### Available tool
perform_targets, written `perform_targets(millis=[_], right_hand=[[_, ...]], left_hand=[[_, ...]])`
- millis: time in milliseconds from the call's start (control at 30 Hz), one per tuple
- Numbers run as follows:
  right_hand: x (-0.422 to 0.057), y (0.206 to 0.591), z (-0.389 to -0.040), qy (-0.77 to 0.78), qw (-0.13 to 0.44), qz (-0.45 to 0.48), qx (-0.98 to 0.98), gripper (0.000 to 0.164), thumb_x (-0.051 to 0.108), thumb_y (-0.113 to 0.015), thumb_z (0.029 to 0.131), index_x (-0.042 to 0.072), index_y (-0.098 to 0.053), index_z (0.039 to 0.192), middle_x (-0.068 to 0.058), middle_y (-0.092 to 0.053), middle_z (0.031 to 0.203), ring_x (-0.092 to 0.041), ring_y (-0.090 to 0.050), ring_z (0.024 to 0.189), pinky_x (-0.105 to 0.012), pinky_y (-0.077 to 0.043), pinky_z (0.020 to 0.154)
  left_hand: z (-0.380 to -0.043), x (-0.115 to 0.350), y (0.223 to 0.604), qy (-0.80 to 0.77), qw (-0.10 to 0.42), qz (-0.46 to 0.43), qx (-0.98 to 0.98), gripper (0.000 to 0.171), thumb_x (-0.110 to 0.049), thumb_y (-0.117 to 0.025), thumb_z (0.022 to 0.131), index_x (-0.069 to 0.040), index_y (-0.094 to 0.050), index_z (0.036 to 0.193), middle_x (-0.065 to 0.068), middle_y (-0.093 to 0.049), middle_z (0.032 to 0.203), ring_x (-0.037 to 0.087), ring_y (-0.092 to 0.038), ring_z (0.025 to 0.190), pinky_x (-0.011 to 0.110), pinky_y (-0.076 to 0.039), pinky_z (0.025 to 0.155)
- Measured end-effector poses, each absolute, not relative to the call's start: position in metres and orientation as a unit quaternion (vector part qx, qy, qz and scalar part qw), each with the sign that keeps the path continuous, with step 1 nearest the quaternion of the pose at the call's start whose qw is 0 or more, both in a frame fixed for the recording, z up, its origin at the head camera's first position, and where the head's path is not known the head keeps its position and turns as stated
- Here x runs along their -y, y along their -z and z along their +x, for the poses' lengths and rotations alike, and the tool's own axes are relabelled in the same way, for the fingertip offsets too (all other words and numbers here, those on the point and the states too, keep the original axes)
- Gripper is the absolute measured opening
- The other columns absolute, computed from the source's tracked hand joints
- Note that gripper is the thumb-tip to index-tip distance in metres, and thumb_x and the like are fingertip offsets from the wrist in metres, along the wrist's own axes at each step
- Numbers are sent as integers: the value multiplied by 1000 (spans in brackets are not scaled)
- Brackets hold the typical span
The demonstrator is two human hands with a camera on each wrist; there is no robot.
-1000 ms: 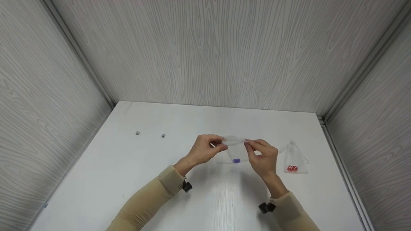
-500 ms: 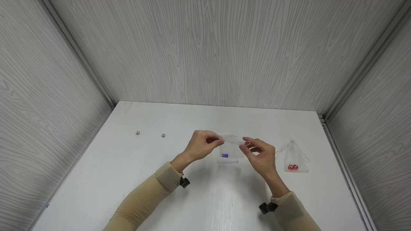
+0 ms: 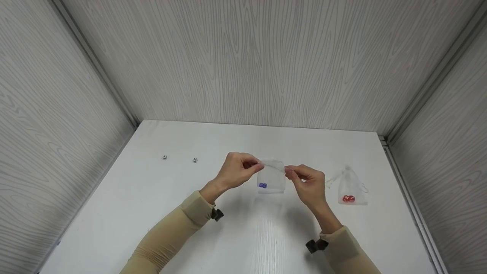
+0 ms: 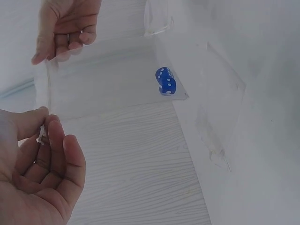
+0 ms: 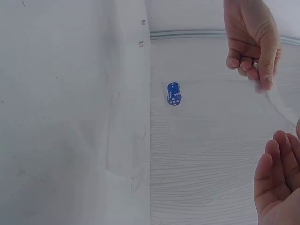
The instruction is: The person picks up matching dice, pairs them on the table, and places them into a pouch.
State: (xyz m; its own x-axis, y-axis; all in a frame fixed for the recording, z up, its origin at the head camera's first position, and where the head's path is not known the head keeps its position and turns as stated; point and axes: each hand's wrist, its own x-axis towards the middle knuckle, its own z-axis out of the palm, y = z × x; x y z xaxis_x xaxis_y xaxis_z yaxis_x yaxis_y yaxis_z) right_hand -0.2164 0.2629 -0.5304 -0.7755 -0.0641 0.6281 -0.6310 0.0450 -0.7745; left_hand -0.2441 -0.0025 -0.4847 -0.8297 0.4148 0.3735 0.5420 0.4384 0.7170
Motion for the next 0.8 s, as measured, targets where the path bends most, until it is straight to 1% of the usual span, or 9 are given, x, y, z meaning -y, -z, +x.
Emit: perform_targets(millis=[100,333,433,567,667,800], right_hand=[[-263,531,-217,-662,215,248,674,10,-23,-66,99,-28,-73,104,8,-86,94,-1,-82,84,-17,-66,79],[-266,530,-215,-662,232,234,673,9,-26,-63,99,-30,-71,100,8,-85,89,0,-81,82,-17,-65,79],[-268,529,-215,-674,235,228,662,9,-25,-63,99,-30,-71,99,2,-86,89,-1,-81,81,-17,-65,78],[-272,527,-214,-705,235,200,638,9,-23,-66,99,-30,-71,98,-5,-86,86,-4,-81,77,-17,-65,75],[-276,524,-212,-721,238,173,628,10,-22,-67,99,-30,-71,99,-3,-86,84,-6,-80,74,-18,-65,74],[-283,523,-211,-732,238,146,621,11,-22,-67,100,-32,-70,101,-1,-86,84,-6,-80,73,-18,-65,72]], left_hand=[[-244,3,485,444,69,-284,847,16,-19,-80,106,-6,-90,106,7,-87,98,3,-68,76,12,-54,72],[-244,3,483,441,41,-270,855,14,-21,-83,104,-8,-90,105,5,-88,99,2,-70,77,14,-55,72],[-244,3,482,440,28,-274,855,15,-22,-83,104,-8,-90,106,6,-88,101,5,-72,80,14,-56,73],[-244,4,483,432,25,-278,857,16,-23,-82,105,-9,-90,108,5,-88,103,9,-78,86,16,-59,77],[-245,5,484,426,32,-278,860,16,-22,-81,105,-9,-90,108,5,-88,102,10,-79,85,16,-59,77],[-247,6,485,421,46,-279,862,14,-20,-82,105,-9,-90,105,5,-88,99,6,-74,79,15,-57,73]])
